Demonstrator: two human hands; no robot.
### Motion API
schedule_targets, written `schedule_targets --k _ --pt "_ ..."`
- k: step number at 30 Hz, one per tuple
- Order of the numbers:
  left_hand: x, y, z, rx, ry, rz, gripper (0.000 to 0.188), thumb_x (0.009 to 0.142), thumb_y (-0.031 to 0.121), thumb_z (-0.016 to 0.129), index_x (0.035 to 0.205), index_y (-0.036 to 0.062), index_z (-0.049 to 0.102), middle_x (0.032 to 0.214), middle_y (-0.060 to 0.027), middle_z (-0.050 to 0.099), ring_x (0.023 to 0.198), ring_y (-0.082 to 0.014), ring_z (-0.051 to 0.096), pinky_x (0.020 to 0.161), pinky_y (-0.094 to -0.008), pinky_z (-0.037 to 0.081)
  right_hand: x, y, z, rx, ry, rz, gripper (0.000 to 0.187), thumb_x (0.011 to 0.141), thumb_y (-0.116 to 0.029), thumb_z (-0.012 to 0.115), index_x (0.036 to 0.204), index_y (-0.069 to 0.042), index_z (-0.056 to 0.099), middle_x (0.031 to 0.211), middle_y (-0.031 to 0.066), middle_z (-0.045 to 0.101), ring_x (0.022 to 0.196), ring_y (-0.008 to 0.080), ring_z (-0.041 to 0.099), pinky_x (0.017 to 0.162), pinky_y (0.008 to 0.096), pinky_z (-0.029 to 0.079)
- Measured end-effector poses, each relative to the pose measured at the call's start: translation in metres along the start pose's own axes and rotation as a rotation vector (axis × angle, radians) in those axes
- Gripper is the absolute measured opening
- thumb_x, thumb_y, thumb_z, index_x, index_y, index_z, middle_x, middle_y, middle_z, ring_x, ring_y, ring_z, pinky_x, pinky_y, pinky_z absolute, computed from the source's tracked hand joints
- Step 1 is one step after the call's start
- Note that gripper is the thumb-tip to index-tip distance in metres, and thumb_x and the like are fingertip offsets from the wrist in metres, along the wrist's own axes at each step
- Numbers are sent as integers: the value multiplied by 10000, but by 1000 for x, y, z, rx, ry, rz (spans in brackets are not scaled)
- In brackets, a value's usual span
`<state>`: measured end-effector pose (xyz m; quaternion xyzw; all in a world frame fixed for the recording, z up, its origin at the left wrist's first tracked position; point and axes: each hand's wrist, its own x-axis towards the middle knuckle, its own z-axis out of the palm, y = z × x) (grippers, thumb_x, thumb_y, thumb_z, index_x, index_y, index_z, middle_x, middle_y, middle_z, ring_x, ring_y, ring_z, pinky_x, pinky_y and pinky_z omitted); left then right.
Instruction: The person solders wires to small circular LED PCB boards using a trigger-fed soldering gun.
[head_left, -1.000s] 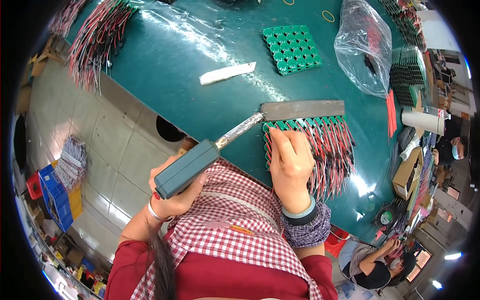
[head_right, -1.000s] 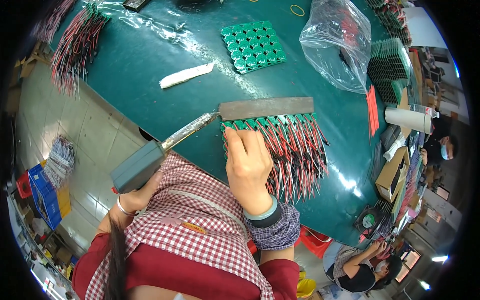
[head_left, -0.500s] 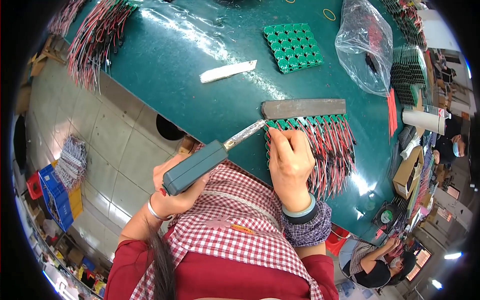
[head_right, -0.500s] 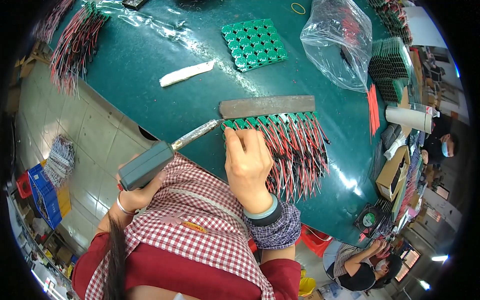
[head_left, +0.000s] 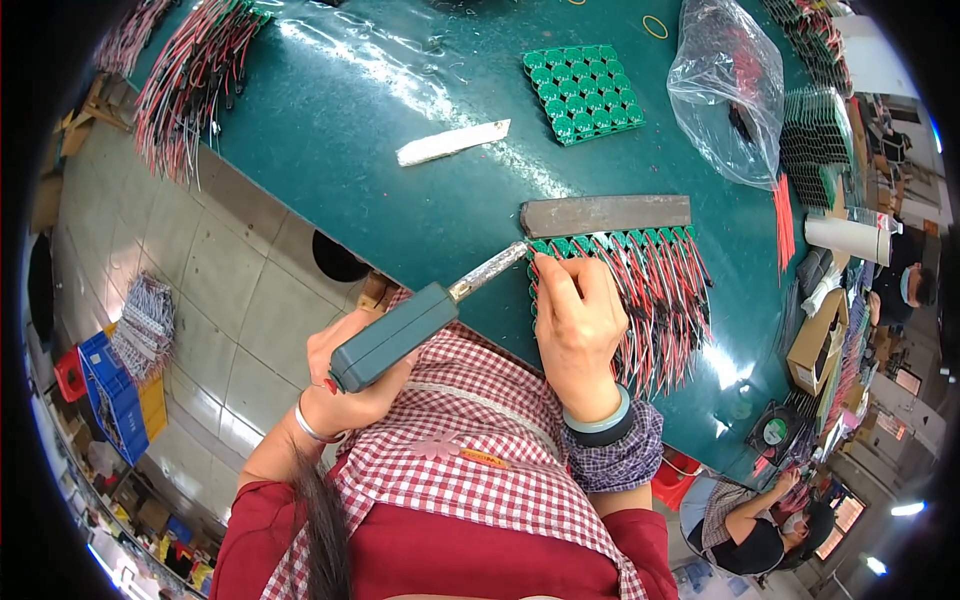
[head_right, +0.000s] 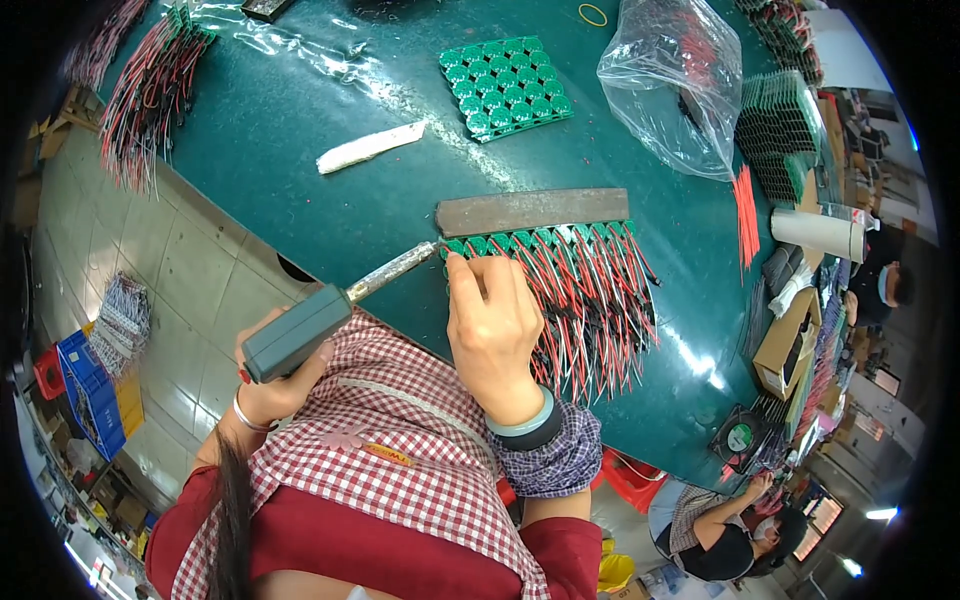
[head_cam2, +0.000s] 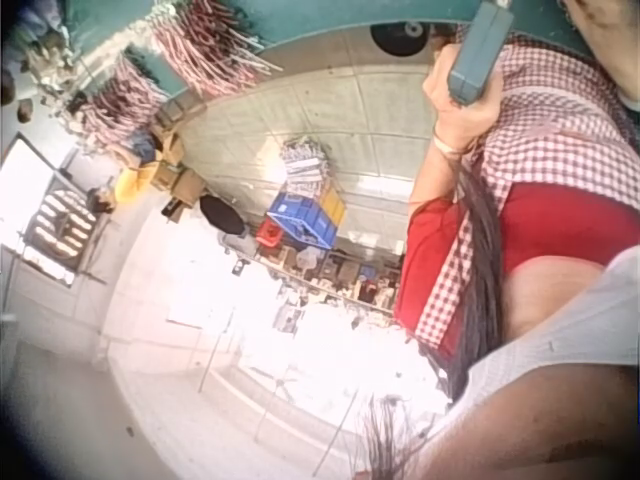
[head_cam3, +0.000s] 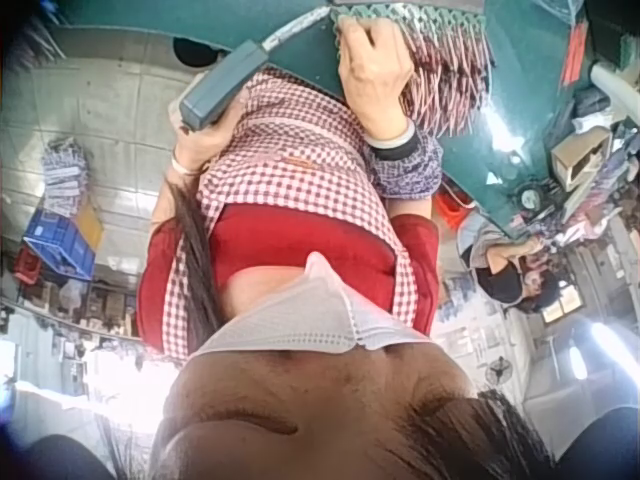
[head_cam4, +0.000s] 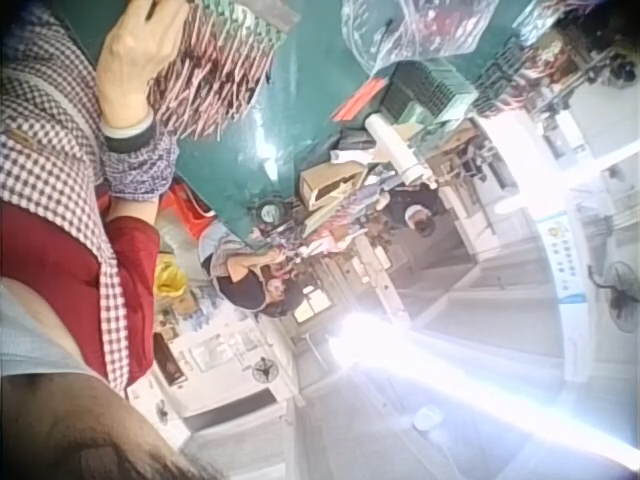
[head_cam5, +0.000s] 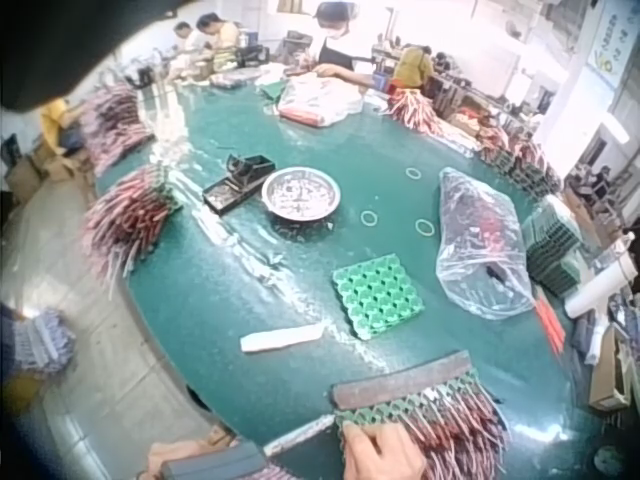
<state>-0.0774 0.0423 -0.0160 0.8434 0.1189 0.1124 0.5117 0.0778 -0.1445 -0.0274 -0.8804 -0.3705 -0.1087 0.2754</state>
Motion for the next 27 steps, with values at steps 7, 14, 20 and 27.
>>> schedule_targets --k 7,14,20,27 --pt "-3 -1 0 18 50 22 200 702 -4 760 888 -19 688 788 -90 638 629 -212 641 560 -297 508 1 -1 -1 -7 -2 -3 279 720 87 731 963 -42 684 779 78 564 694 238 588 582 354 478" --pt "-4 0 -2 42 41 40 241 710 3 761 939 -27 690 804 -89 653 633 -206 655 560 -296 512 0 1 1 -10 0 -4 275 721 84 733 960 -42 683 783 78 568 698 239 591 585 353 480" --pt "-3 2 -4 67 15 61 245 719 -1 762 949 -33 686 822 -97 661 644 -205 664 569 -291 516 1 -2 0 -2 9 7 262 717 91 728 944 -30 679 827 87 606 733 251 613 617 356 500" --pt "-6 -2 1 30 35 55 231 708 -15 766 918 -37 672 824 -103 657 653 -216 664 583 -294 521 -1 0 2 -10 10 -15 232 735 56 721 949 -20 674 845 84 603 744 248 607 615 354 495"
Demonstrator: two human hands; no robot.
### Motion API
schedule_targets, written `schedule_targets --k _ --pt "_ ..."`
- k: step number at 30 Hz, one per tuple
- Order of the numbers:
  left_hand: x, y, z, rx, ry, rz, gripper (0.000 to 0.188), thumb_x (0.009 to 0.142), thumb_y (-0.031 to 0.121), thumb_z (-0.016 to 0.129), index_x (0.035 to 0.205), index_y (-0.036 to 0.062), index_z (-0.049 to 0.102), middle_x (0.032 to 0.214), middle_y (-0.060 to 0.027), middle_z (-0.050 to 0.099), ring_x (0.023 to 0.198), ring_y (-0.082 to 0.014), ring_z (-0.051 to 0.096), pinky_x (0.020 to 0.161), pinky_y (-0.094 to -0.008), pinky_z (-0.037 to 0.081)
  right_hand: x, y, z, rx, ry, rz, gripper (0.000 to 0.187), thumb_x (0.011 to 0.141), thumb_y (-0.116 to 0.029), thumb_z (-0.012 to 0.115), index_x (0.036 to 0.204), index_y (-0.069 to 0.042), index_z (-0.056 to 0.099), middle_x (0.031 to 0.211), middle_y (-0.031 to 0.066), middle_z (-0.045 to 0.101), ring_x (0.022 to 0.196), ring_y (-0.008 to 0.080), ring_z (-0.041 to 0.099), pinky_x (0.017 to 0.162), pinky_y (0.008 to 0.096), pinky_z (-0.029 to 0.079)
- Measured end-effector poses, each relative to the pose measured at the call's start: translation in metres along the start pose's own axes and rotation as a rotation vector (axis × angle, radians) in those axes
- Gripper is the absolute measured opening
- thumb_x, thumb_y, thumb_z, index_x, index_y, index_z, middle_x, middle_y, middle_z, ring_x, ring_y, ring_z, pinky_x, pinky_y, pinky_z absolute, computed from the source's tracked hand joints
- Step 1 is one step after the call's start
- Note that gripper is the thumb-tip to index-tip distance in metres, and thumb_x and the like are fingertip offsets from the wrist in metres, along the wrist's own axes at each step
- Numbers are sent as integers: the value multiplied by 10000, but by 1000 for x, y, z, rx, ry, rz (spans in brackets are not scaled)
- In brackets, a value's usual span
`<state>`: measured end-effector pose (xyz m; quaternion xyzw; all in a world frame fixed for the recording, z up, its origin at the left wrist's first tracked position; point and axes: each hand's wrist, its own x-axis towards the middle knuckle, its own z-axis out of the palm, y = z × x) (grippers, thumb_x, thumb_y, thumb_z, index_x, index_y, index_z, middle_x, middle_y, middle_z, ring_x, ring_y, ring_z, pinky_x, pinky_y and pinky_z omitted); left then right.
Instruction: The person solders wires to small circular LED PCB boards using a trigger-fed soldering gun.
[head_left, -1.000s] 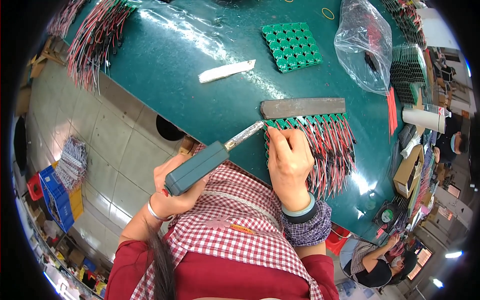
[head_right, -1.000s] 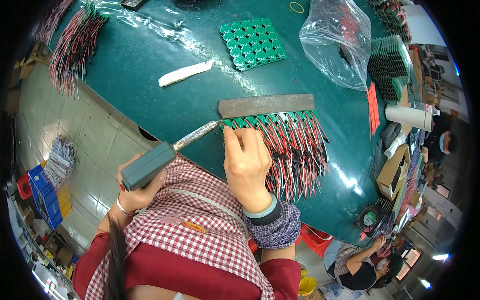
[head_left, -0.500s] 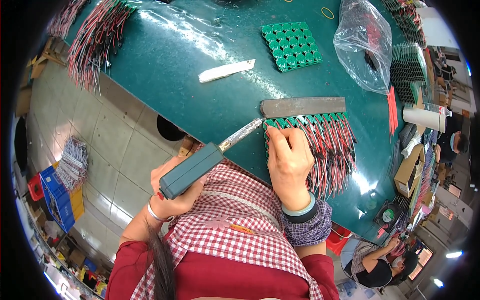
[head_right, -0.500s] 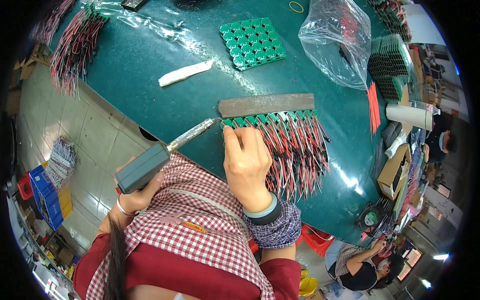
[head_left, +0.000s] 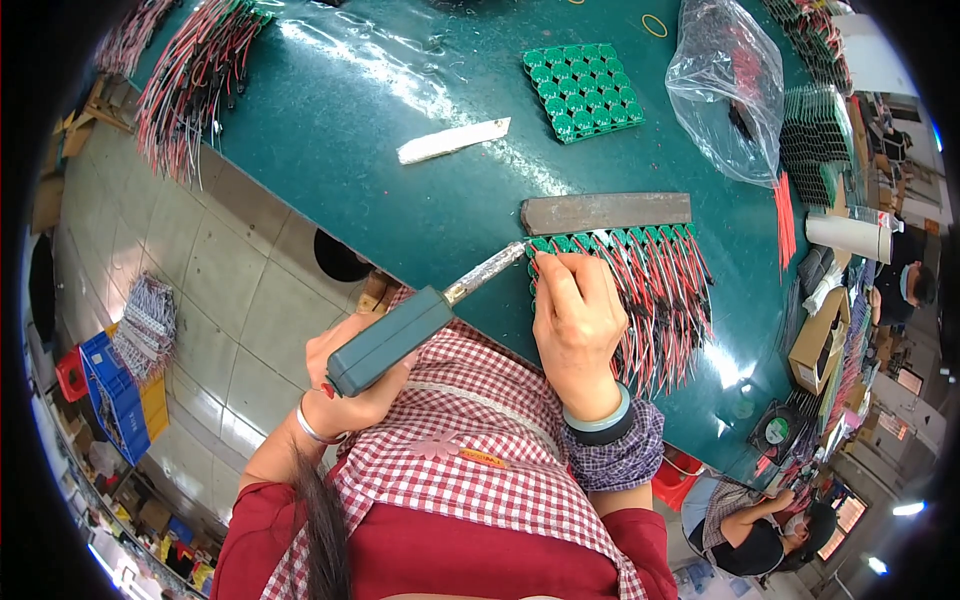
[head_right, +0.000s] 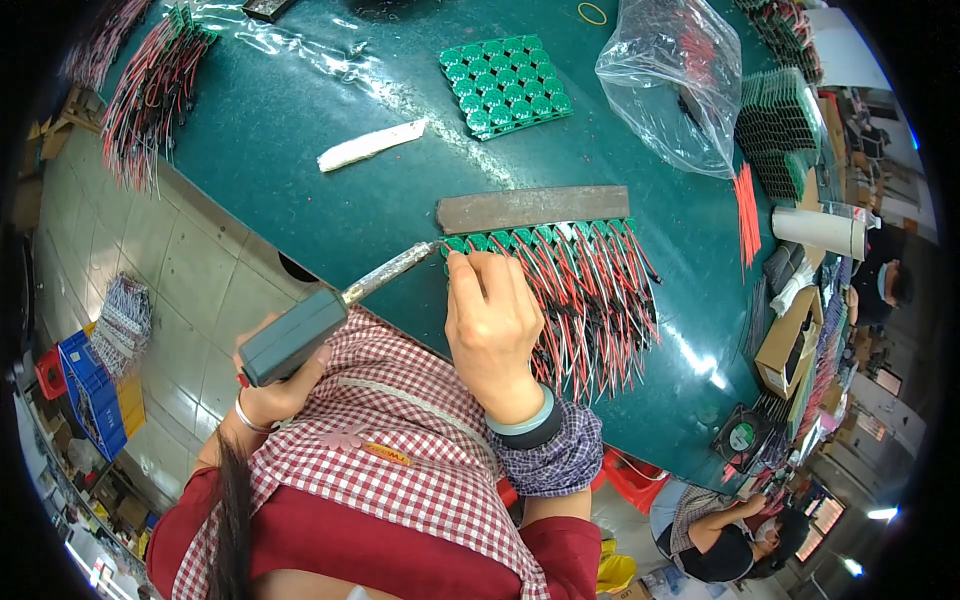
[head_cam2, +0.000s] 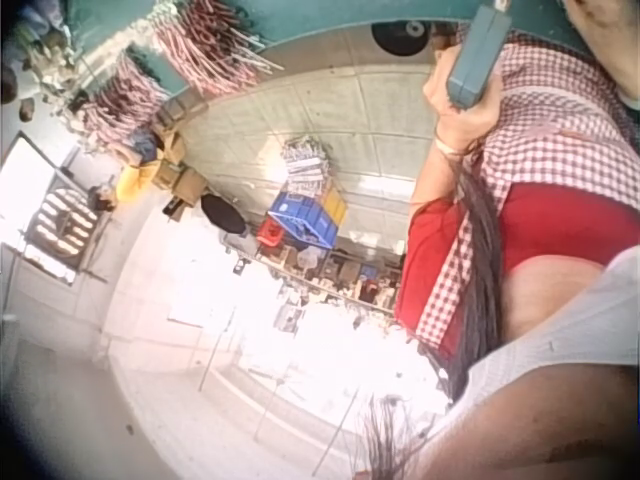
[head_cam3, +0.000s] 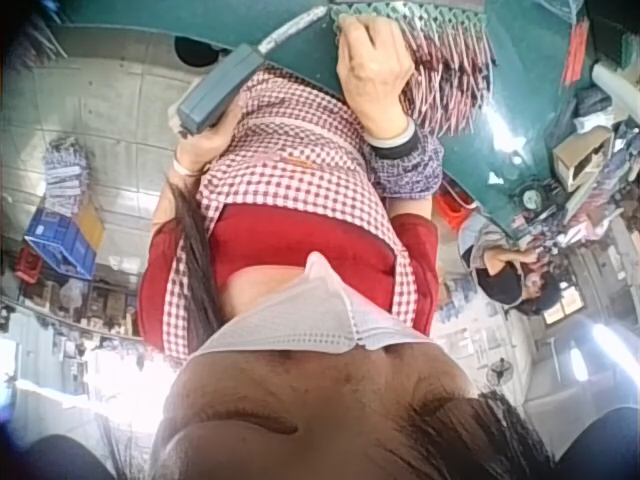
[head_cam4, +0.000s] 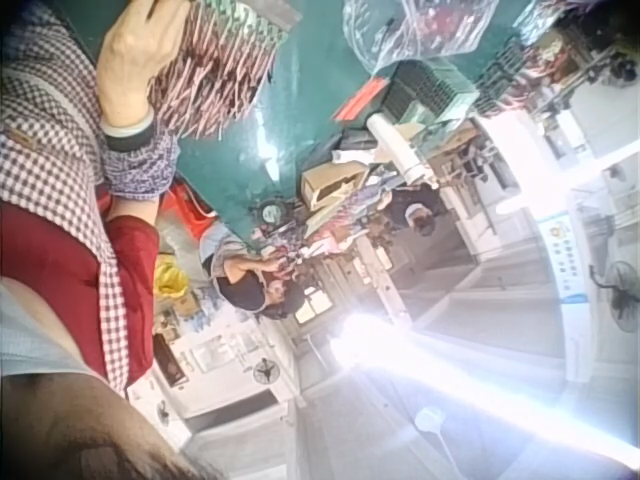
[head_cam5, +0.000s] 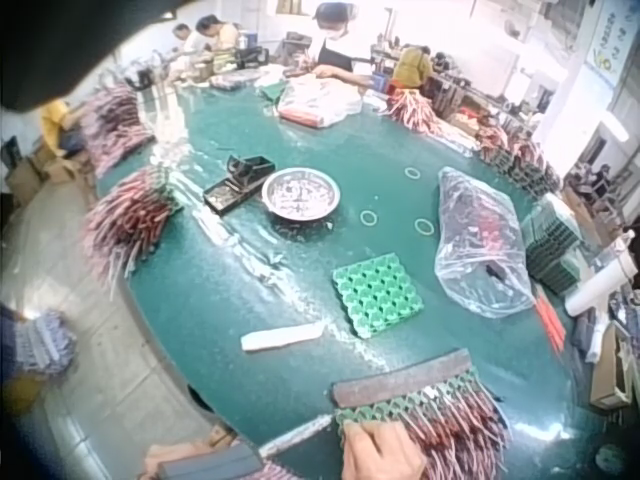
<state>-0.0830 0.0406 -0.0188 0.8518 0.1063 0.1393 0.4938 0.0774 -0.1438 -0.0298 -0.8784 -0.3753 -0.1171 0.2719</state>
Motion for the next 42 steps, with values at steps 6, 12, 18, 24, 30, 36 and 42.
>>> schedule_targets --k 6,12,18,24,30,36,42 --pt "0 0 2 -36 -1 -23 206 721 -17 750 911 -32 672 812 -112 645 650 -214 637 574 -295 495 0 -1 -1 -3 0 -2 228 734 60 718 945 -16 674 844 84 603 743 246 606 613 353 493" --pt "0 1 0 -28 -17 -29 200 727 -10 746 914 -30 678 795 -109 634 642 -219 624 571 -298 486 1 -1 0 2 -5 14 258 715 99 721 941 -17 673 832 92 609 740 259 612 623 366 499" --pt "-17 -8 5 -79 41 -85 236 721 -3 754 948 -19 692 808 -102 652 650 -216 645 586 -297 510 -1 6 2 -34 5 -13 200 747 51 706 929 -24 671 840 85 594 745 244 602 608 354 490" --pt "-22 -10 11 -143 110 -75 233 742 8 742 967 -25 693 813 -102 661 638 -204 637 585 -297 500 3 12 -7 -27 38 -16 175 767 22 691 932 -29 661 901 94 607 801 262 599 654 362 496" --pt "-29 -8 8 -162 177 -150 218 772 12 749 982 -20 704 825 -82 701 677 -150 656 623 -264 514 -8 86 -58 -307 103 259 340 873 -121 675 1193 -22 615 1153 169 591 1047 363 552 919 440 452" --pt "-25 1 12 -324 298 -169 182 791 29 758 960 -19 711 824 -74 729 702 -107 664 649 -255 525 -13 118 -71 -146 -108 567 497 847 -225 735 1251 21 581 1128 187 591 1053 327 565 933 408 453" --pt "-22 7 19 -248 318 -35 173 788 17 762 948 -21 709 829 -55 729 705 -104 661 652 -261 526 -12 144 -74 -38 -185 599 539 754 -306 817 1128 21 611 1124 201 559 1090 343 500 967 412 428"
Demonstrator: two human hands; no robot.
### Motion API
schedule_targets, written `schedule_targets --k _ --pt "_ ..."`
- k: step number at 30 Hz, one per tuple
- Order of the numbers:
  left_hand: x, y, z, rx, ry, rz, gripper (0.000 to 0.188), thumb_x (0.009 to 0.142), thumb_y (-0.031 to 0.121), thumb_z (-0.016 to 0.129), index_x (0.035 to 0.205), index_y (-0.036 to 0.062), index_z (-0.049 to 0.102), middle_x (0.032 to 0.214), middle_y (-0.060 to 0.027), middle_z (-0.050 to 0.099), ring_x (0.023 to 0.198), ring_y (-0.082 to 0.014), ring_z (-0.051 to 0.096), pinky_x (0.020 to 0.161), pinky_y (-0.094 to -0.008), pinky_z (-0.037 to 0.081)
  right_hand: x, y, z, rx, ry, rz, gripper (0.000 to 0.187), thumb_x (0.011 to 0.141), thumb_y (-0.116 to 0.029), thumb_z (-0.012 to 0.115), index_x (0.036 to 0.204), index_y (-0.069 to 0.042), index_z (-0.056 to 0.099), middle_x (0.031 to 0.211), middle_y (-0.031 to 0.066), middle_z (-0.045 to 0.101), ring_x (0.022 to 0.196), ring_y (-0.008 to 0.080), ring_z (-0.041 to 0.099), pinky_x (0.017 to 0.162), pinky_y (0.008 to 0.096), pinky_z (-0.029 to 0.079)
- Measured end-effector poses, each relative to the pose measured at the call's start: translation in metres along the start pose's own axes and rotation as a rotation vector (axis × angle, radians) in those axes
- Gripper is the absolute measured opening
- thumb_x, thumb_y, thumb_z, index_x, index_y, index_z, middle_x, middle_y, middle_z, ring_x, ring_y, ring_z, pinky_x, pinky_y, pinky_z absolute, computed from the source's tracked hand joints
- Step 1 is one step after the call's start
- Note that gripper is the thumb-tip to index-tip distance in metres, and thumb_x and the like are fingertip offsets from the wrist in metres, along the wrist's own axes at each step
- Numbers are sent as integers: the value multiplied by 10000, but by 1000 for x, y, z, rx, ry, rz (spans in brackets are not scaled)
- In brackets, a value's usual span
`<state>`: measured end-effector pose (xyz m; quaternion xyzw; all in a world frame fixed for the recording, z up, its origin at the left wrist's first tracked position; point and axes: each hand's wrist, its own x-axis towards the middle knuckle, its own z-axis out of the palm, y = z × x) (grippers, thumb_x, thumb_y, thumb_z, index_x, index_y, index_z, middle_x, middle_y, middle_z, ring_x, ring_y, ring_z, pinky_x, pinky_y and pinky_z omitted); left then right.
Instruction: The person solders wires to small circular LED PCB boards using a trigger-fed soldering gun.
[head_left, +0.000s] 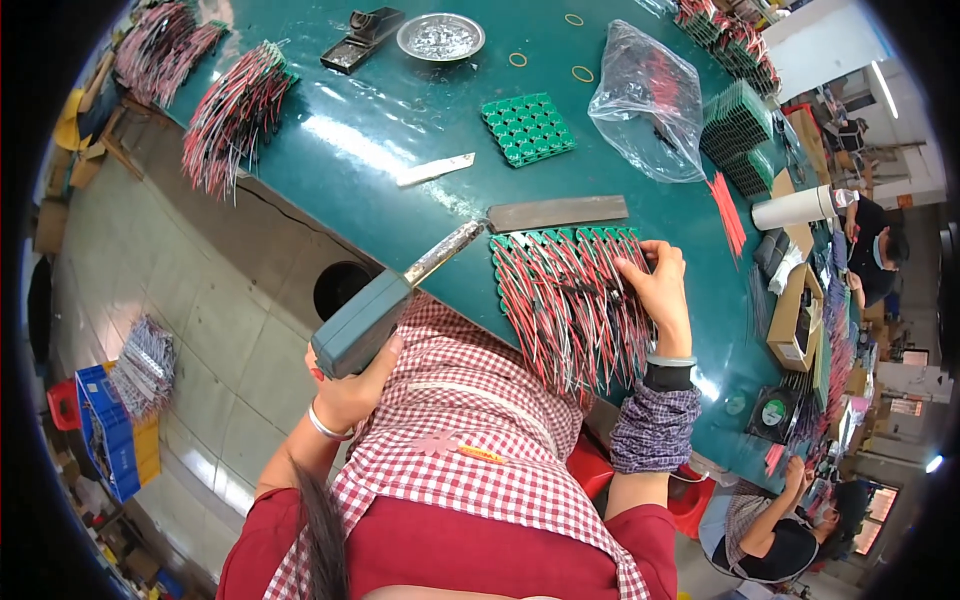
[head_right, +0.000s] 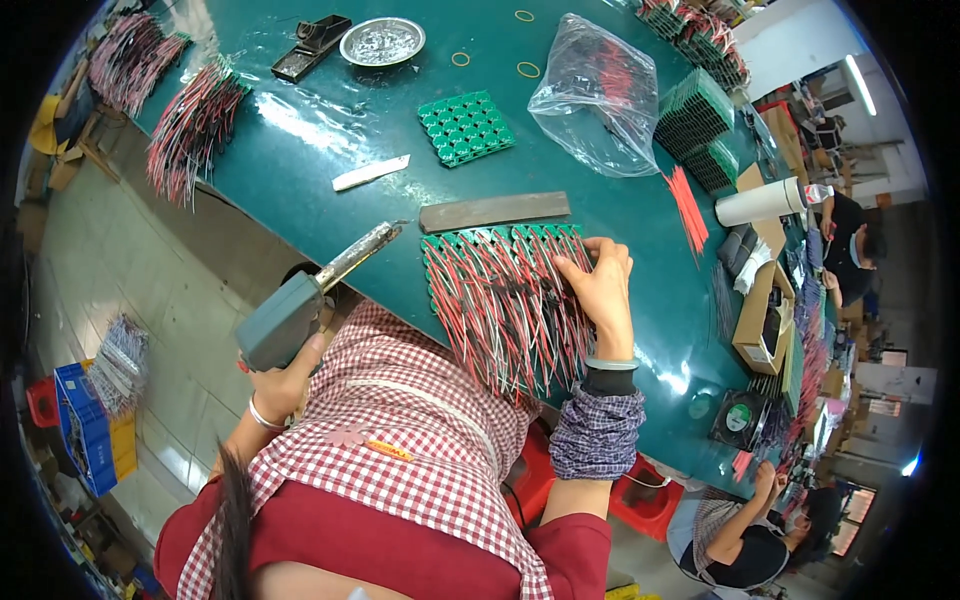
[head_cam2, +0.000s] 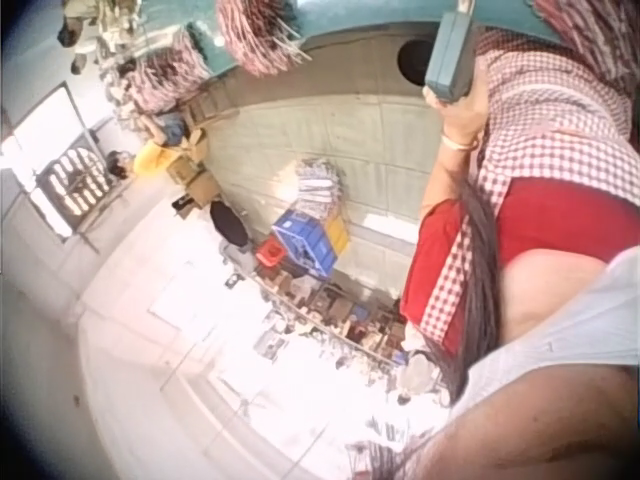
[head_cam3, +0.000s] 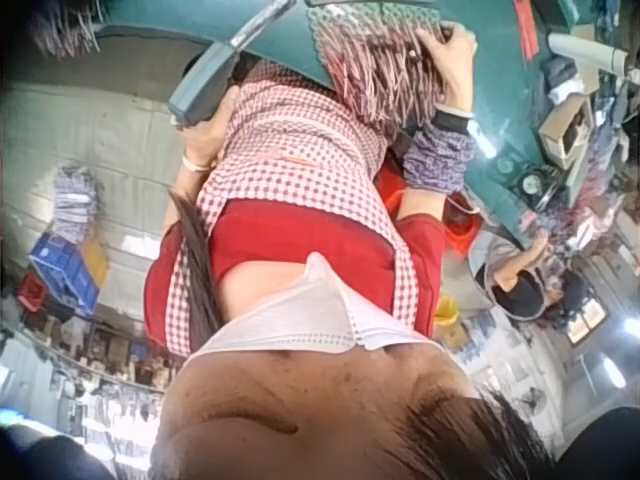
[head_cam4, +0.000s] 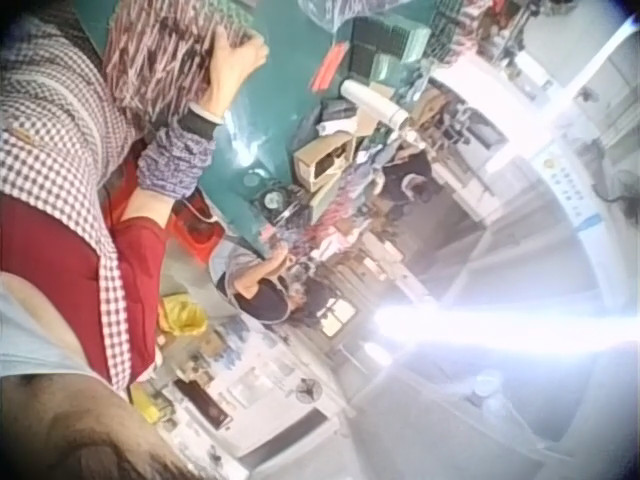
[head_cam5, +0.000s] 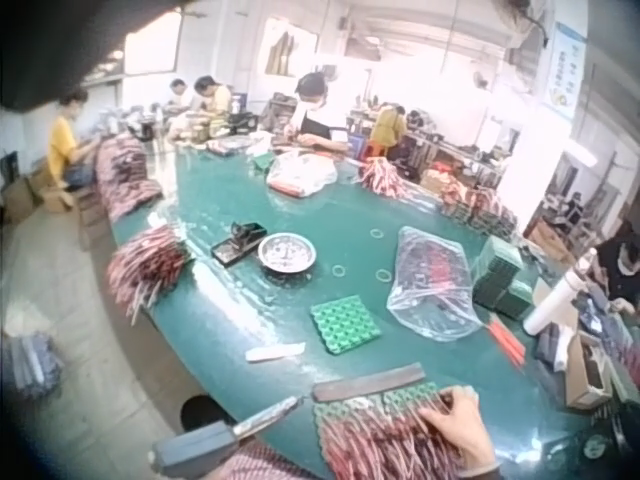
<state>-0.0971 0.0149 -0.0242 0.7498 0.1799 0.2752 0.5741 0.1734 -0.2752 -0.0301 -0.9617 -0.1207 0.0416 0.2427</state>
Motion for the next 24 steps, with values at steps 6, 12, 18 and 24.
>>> schedule_targets --k 6,12,18,24 --pt "-7 0 9 -53 52 -31 189 774 7 767 951 -21 709 835 -66 728 712 -117 664 662 -262 529 -20 16 1 78 226 16 558 723 -283 852 1105 15 575 1082 166 583 1019 278 539 922 373 443" --pt "-18 3 6 61 16 3 216 790 5 758 996 -25 701 883 -66 730 761 -114 667 697 -257 533 -66 29 -33 680 476 102 312 849 -7 743 1044 -35 502 843 12 592 731 75 553 629 203 436" --pt "-27 13 11 -34 113 -103 242 810 13 754 1042 -28 702 944 -70 732 813 -121 673 738 -266 538 -113 19 -89 517 1040 -57 270 890 46 686 1058 -31 488 838 9 537 739 83 518 653 195 446" --pt "-40 15 15 -22 134 -186 283 833 -4 731 1106 -36 664 925 -64 679 756 -108 603 665 -251 477 -113 32 -118 430 947 -93 275 891 23 697 1105 4 526 927 64 622 849 122 592 794 253 496"
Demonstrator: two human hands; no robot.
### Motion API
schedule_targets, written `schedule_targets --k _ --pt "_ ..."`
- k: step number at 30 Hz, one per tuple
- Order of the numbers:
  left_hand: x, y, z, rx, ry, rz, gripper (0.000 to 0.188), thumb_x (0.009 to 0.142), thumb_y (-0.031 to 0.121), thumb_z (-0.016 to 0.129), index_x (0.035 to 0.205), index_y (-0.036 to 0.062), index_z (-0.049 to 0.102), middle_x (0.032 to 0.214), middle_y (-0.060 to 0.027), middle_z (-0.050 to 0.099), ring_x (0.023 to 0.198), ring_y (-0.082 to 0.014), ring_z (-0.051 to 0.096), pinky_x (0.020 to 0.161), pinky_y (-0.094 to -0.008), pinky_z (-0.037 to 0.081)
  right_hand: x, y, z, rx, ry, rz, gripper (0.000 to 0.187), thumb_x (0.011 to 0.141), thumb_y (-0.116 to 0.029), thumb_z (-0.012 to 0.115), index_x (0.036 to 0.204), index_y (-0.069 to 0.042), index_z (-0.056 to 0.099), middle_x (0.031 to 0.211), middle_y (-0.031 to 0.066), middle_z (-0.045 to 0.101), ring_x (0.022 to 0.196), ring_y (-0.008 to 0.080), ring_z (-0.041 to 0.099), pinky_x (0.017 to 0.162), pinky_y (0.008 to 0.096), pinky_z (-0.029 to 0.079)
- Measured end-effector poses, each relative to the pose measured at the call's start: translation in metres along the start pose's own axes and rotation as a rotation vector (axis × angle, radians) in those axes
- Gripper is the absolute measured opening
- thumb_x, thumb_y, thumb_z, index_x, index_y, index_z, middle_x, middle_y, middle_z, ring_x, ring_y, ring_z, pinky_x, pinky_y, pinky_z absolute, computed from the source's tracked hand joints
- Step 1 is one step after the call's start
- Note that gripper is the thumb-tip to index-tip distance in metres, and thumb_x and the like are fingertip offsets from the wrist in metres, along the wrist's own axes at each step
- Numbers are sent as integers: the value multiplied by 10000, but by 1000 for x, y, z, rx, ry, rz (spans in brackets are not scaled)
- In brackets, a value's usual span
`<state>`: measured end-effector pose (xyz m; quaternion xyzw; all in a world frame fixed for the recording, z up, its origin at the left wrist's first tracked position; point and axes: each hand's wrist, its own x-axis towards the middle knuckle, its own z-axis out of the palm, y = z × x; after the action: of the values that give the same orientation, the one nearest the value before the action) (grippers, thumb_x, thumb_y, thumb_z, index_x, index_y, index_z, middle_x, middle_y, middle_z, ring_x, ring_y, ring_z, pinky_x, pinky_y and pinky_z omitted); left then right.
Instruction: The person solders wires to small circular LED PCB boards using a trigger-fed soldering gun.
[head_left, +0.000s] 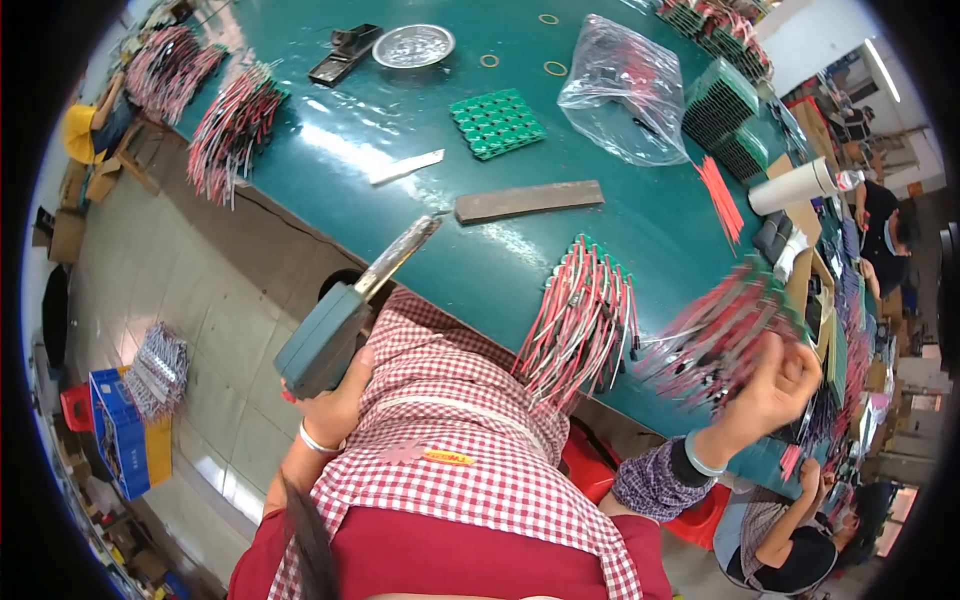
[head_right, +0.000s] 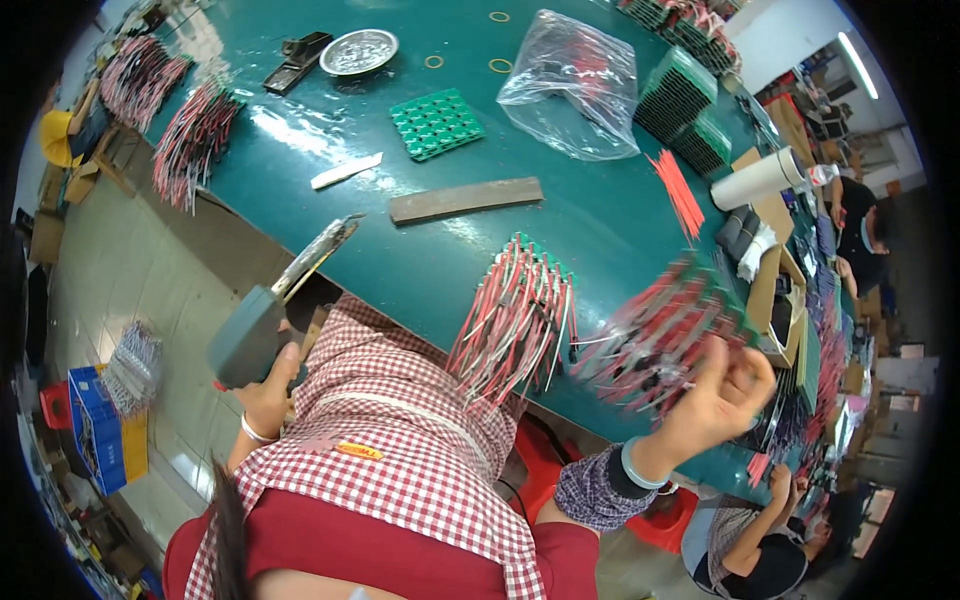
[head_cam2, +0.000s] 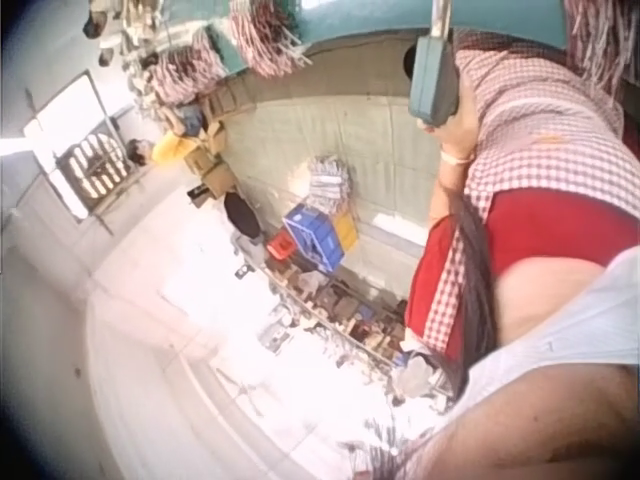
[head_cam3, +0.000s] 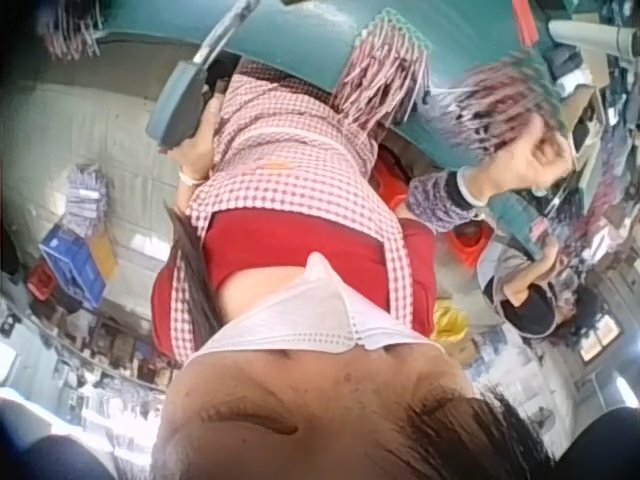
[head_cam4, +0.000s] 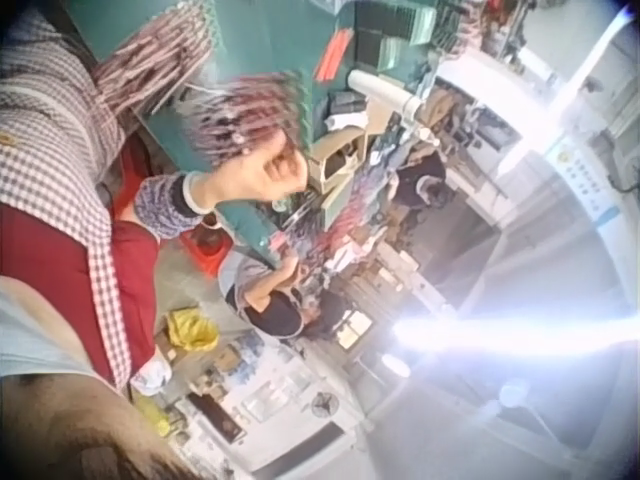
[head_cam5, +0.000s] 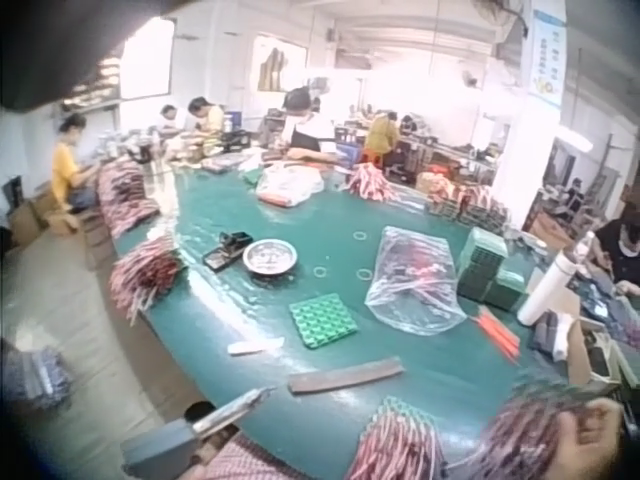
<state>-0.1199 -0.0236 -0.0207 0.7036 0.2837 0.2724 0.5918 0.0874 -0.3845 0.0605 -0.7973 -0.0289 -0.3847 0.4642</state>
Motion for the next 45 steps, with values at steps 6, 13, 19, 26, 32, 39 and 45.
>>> schedule_targets --k 6,13,19,26,32,39,45 --pt "-5 -10 3 -12 108 76 294 834 -83 655 1125 -66 621 925 -97 649 624 -88 528 558 -240 427 25 -9 -40 313 207 129 227 929 -58 654 1109 31 548 1035 133 637 910 209 646 783 299 538" --pt "2 4 14 -57 89 -25 308 827 -59 671 1129 -68 612 973 -103 654 625 -88 533 561 -243 436 -80 27 91 480 -327 541 282 865 -4 721 1081 -39 545 942 36 608 802 73 550 671 209 435" --pt "25 -4 7 -70 17 -4 338 857 -24 699 1185 -38 616 1080 -92 661 716 -82 574 582 -228 468 -79 33 93 -250 -511 254 375 870 -171 747 1136 18 561 1105 136 599 925 192 618 793 326 499" --pt "47 -10 8 -143 42 -74 339 853 -23 704 1181 -31 617 1087 -81 659 728 -84 578 579 -232 468 -76 21 91 175 -607 631 508 877 -58 705 1303 16 438 1134 149 616 952 176 624 810 297 505" --pt "53 -3 -17 -137 156 -129 286 814 42 769 1077 -9 671 970 -31 691 846 -108 631 758 -268 515 -67 -12 77 533 -750 844 476 851 25 642 1309 60 514 1184 126 641 1077 199 614 959 312 461" --pt "53 -29 -67 -213 430 5 293 818 -82 671 1104 -44 619 888 -58 626 605 -93 538 534 -245 441 -46 -103 138 606 -1048 615 491 831 5 663 1298 54 519 1195 110 638 1080 194 617 979 323 459" --pt "56 -24 -113 -322 1039 244 277 851 -68 626 1125 -53 585 854 -91 622 581 -94 519 518 -232 427 -59 -232 327 1125 -1235 787 382 931 -50 606 1294 5 502 1227 98 614 1092 209 623 928 348 514"
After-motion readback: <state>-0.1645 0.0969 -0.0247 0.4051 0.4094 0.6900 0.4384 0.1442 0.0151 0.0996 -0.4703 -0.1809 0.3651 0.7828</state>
